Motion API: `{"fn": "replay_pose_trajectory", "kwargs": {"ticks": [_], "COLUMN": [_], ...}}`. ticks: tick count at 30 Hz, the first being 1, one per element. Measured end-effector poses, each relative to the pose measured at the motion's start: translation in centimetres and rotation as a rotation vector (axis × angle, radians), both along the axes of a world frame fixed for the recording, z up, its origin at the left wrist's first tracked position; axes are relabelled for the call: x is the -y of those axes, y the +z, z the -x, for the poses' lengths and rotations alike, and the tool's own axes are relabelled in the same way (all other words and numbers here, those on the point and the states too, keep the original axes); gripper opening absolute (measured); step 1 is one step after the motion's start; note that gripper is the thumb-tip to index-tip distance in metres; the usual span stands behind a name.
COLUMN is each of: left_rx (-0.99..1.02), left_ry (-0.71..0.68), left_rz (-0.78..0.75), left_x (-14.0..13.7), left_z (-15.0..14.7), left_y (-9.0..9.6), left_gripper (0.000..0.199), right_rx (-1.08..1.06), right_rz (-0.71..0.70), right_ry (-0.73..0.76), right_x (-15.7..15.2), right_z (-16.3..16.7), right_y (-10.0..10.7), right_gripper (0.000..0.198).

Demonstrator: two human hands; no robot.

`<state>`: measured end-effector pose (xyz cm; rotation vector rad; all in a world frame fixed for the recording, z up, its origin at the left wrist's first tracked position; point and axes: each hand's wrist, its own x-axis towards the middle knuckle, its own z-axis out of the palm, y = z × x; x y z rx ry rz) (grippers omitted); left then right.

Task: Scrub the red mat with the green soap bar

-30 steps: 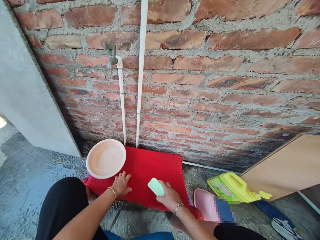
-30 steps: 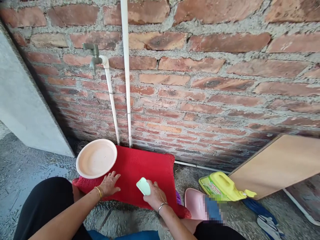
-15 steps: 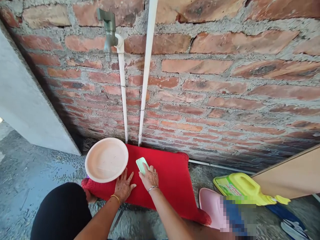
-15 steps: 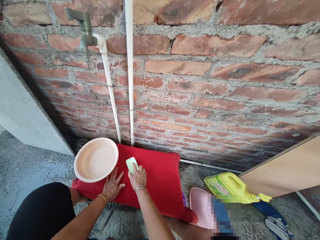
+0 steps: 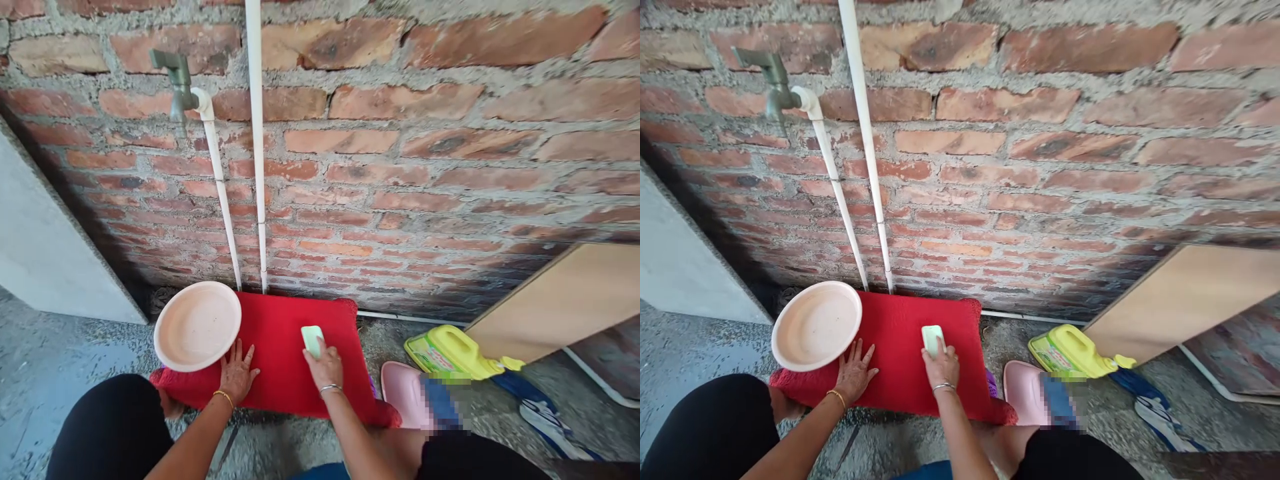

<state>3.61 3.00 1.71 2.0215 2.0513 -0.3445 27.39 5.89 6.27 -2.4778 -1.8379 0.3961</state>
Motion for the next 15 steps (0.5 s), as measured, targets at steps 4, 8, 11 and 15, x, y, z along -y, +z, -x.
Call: {"fn": "replay_pose_trajectory", "kwargs": {"ticks": [4,8,11,15], "left_rx": [0.005,0.011,0.017,0.106], "left_ry": [0.054,0.115,0.176,0.272], "left_rz": [0.062,0.162,0.176,0.178], "left_x": [1.0,1.3,0.9,0.1], "left_z": [-0.1,0.0,0.2,0.9], "left_y": [2.3,4.7,5.5,4.9], "left_gripper": [0.064,0.074,0.075,0.064], "right_rx": [-0.002,0.011,-0.039,-0.074], "right_rz": [0.038,0.078,0.052,-0.044], "right_ry": [0.190,-0.005,-0.272,-0.257], "right_x": [0.7,1.3,1.5,0.8], "right_z": [3.5,0.1,-3.8,-3.9], "right_y": [-0.3,0.1,0.3,0.1], "right_gripper": [0.053,0.057,0.061,0.060]}}
